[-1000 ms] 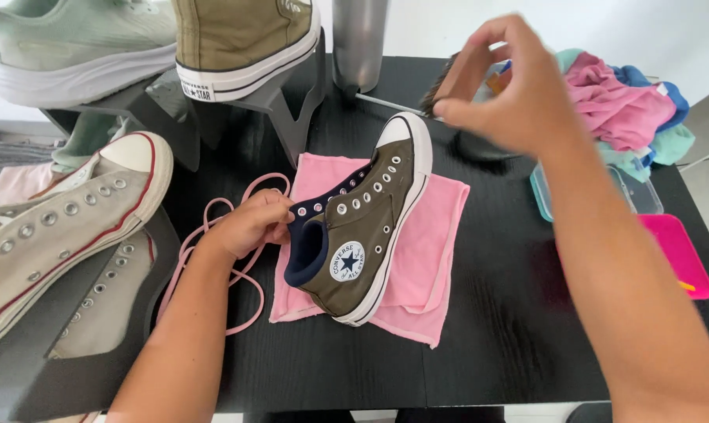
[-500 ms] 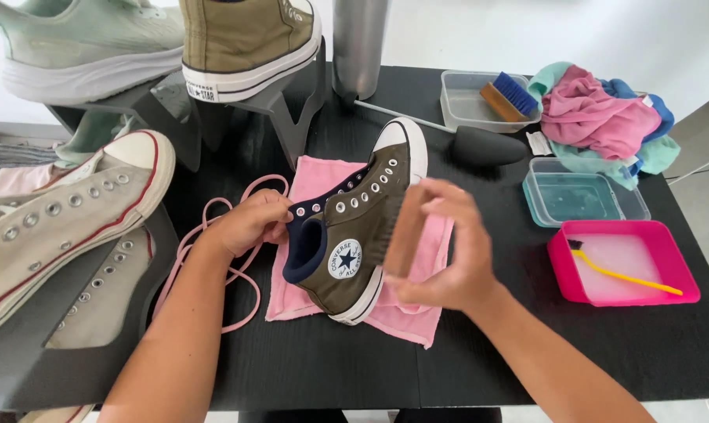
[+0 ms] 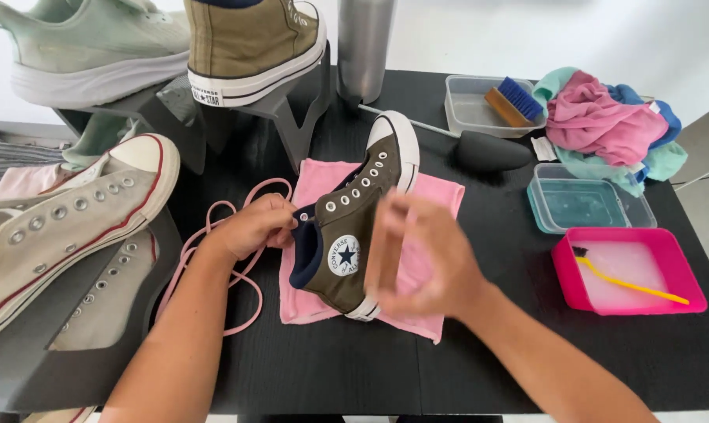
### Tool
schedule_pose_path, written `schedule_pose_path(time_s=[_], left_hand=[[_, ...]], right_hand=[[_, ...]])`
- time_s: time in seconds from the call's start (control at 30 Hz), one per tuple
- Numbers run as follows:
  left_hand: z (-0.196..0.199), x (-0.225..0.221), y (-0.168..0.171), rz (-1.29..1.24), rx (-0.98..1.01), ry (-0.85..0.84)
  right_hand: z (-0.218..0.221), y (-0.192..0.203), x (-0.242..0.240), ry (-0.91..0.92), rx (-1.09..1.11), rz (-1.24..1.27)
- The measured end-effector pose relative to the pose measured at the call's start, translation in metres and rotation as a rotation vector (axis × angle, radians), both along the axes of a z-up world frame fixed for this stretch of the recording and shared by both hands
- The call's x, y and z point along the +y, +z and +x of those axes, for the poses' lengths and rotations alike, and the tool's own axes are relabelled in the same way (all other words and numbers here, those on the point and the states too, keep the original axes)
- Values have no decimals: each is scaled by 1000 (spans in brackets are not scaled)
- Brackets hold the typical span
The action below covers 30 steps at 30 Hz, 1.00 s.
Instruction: Brushing the canvas of a high-top shoe with a wooden-handled brush to clean it.
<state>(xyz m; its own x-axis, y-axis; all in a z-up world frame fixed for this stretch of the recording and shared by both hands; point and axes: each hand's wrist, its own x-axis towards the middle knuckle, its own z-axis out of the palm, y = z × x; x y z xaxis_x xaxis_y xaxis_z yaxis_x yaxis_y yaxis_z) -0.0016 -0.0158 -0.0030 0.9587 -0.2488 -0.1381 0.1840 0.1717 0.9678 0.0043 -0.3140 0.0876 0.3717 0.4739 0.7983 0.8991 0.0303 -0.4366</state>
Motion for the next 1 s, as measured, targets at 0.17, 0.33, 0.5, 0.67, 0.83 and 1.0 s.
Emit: schedule_pose_path(time_s=[0.17, 0.33, 0.5, 0.67, 0.83, 1.0], left_hand=[[0, 2, -5, -9, -10, 1], [2, 0, 0, -1, -26, 11], [2, 1, 0, -26, -19, 9], [5, 4, -7, -55, -13, 8], [3, 2, -1, -68, -2, 8], [5, 3, -3, -38, 10, 19]], right_hand=[[1, -35, -3, -84, -93, -27], [29, -34, -15, -184, 53, 40], [20, -26, -22, -131, -73, -15], [7, -21, -15, -61, -130, -124], [9, -24, -20, 45, -80, -178], [14, -36, -19, -54, -43, -134]])
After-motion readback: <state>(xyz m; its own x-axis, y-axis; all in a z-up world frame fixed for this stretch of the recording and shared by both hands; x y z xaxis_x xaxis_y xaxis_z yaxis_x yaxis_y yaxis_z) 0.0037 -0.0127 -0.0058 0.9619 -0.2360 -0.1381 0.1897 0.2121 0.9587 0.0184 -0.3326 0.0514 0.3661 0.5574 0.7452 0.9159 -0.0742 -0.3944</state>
